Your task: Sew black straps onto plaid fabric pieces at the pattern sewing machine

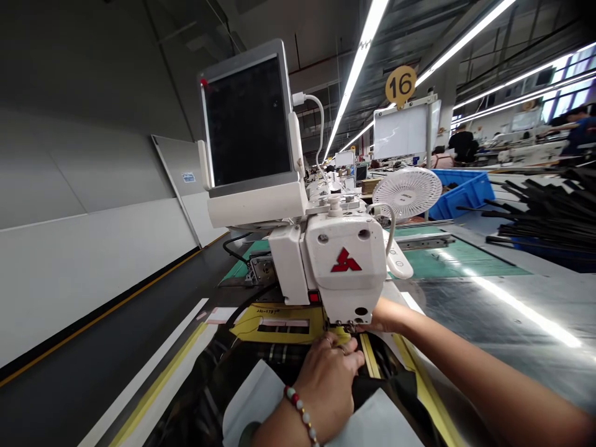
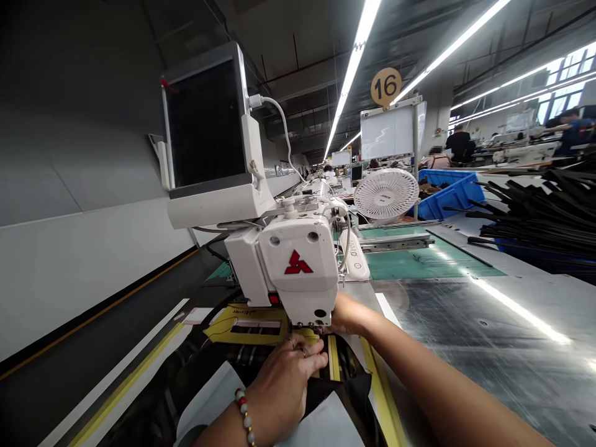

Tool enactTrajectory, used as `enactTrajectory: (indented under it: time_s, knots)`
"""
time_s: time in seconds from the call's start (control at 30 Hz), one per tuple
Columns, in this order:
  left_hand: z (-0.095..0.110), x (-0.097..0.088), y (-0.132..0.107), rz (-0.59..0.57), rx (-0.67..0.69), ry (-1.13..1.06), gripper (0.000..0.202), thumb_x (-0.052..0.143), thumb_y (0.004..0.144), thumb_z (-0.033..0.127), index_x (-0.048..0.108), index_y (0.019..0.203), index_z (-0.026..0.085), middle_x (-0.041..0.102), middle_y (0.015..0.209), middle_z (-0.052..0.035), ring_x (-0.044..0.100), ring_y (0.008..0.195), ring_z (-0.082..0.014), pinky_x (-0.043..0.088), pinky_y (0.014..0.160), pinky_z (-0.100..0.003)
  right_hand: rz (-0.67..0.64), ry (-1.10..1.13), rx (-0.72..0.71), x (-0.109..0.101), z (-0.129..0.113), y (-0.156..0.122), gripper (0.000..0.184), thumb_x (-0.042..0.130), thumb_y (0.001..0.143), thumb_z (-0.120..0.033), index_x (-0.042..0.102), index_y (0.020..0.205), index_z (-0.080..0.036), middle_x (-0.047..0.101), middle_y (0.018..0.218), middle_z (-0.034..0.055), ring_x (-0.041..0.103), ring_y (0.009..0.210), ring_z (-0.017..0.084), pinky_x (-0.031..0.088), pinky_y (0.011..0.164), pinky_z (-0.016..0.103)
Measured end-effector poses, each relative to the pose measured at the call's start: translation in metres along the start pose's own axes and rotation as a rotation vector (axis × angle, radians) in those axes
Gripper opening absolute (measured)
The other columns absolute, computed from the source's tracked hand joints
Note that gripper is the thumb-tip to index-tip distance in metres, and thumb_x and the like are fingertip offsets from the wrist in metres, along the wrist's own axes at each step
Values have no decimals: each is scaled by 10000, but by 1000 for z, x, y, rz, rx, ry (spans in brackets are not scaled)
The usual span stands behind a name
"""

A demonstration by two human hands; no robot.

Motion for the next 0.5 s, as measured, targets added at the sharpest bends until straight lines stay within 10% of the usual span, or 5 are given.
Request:
enactTrajectory:
  time_s: [0.17, 0.33, 0.5]
  knots:
    - [-2, 2, -5, 16, -27, -26, 449, 464, 758, 86, 629, 1146, 238, 555, 1277, -33, 454, 1189, -275, 323, 1049, -461, -3, -19, 63, 4, 9, -5, 156, 673, 498, -220, 586, 617, -170, 633, 634, 7, 580, 686, 200, 504, 670, 319]
    - [-4, 4, -9, -9, -13, -19, 500, 463, 754, 72, 587, 1202, 256, 519, 1316, -34, 421, 1229, -283, 319, 1034, -494, 311, 49, 76, -6, 0, -51, 192, 524, 747, -367, 527, 721, -176, 569, 643, 8, 530, 606, 155, 464, 601, 290]
    - [-7, 2, -12, 15, 14, -39, 499, 466, 761, 90, 579, 1209, 280, 511, 1325, -16, 419, 1223, -260, 317, 1034, -473, 93, -208, -145, 16, -46, -116, 256, 476, 851, -430, 615, 882, -217, 620, 926, 68, 523, 960, 241, 371, 898, 423]
Point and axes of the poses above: each hand's wrist, its own y-axis towards the middle knuckle, its own x-axis out of the palm, z = x × y, the point moved 5 cm from there along y, towards the middle knuckle
